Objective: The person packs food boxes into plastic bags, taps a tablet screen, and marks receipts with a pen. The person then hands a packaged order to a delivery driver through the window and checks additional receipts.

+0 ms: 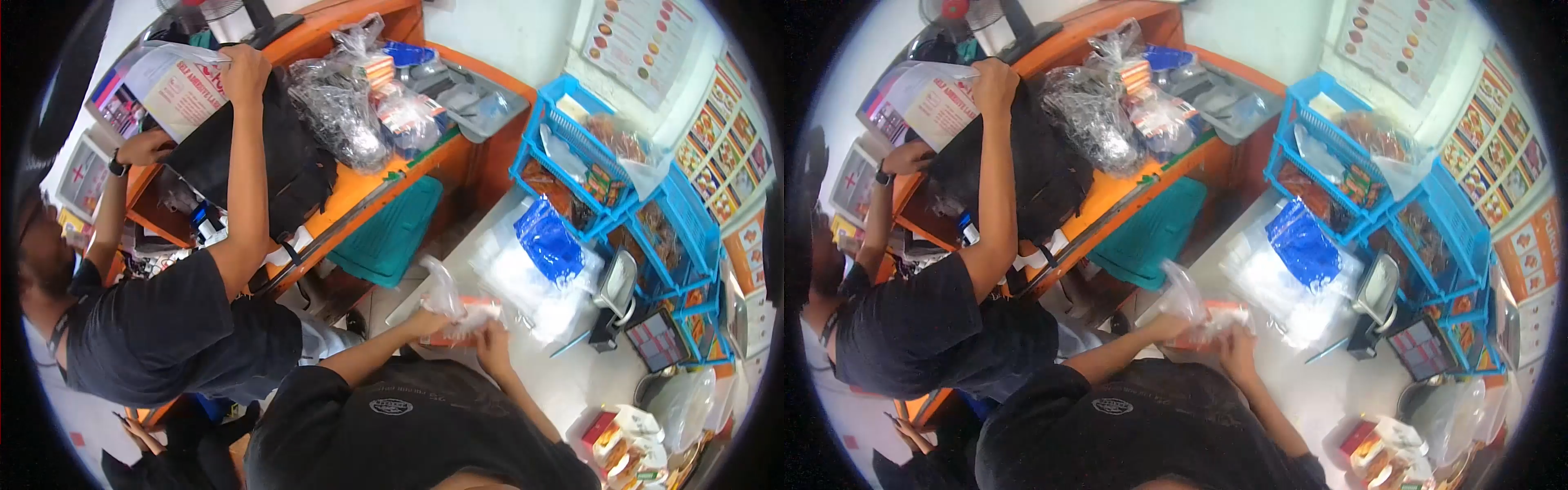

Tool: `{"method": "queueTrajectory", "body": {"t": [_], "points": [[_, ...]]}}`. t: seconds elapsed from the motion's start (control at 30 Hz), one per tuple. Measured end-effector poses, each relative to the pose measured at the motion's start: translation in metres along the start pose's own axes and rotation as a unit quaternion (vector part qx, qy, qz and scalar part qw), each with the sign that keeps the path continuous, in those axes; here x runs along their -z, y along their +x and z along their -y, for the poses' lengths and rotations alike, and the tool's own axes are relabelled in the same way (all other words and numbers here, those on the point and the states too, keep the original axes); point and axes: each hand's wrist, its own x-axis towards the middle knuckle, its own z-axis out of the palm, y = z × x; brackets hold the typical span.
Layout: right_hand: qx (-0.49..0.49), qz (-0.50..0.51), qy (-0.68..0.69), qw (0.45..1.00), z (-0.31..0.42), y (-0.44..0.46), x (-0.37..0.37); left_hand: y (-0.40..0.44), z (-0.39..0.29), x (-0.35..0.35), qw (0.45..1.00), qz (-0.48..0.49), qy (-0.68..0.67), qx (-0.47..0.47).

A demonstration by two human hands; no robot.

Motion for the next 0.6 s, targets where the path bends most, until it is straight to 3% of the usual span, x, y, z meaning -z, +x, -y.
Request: {"method": "queueTrajectory", "body": {"t": [0.07,0.1,0.17,0.23,0.3,0.33,0.37,0.43,0.47,0.57,0.6], "points": [[-0.016,-0.006,-0.04,0.999,-0.017,-0.026,0.008,0.012,0.015,-0.013,0.989,-0.019,-0.136,0.051],[-0.004,-0.025,-0.061,0.998,-0.025,-0.04,0.011,0.006,-0.032,-0.013,0.995,-0.005,-0.092,0.044],[-0.12,0.059,0.092,0.987,-0.042,-0.06,0.025,0.026,-0.06,-0.015,0.988,0.145,-0.04,0.024],[-0.159,-0.018,0.148,0.976,-0.016,-0.048,0.056,0.031,-0.1,-0.022,0.961,0.274,-0.026,0.013],[-0.128,-0.192,0.04,0.972,-0.035,-0.035,0.08,0.031,-0.146,-0.018,0.954,0.295,0.016,-0.06],[-0.154,-0.291,0.041,0.943,-0.025,-0.02,0.098,0.038,-0.16,-0.009,0.954,0.261,0.072,-0.13],[-0.102,-0.283,0.121,0.946,-0.01,-0.001,0.125,0.049,-0.175,0.004,0.945,0.224,0.129,-0.201],[-0.069,-0.374,0.153,0.912,0.019,0.027,0.145,0.074,-0.215,0.051,0.949,0.075,0.164,-0.26],[-0.055,-0.409,0.175,0.894,0.031,0.039,0.148,0.092,-0.231,0.08,0.97,0.076,0.14,-0.185],[0.023,-0.401,0.143,0.904,0.043,0.078,0.137,0.187,-0.235,0.166,0.923,-0.146,0.213,-0.284],[0.023,-0.393,0.095,0.914,0.047,0.093,0.135,0.234,-0.227,0.197,0.92,-0.223,0.167,-0.278]]}}
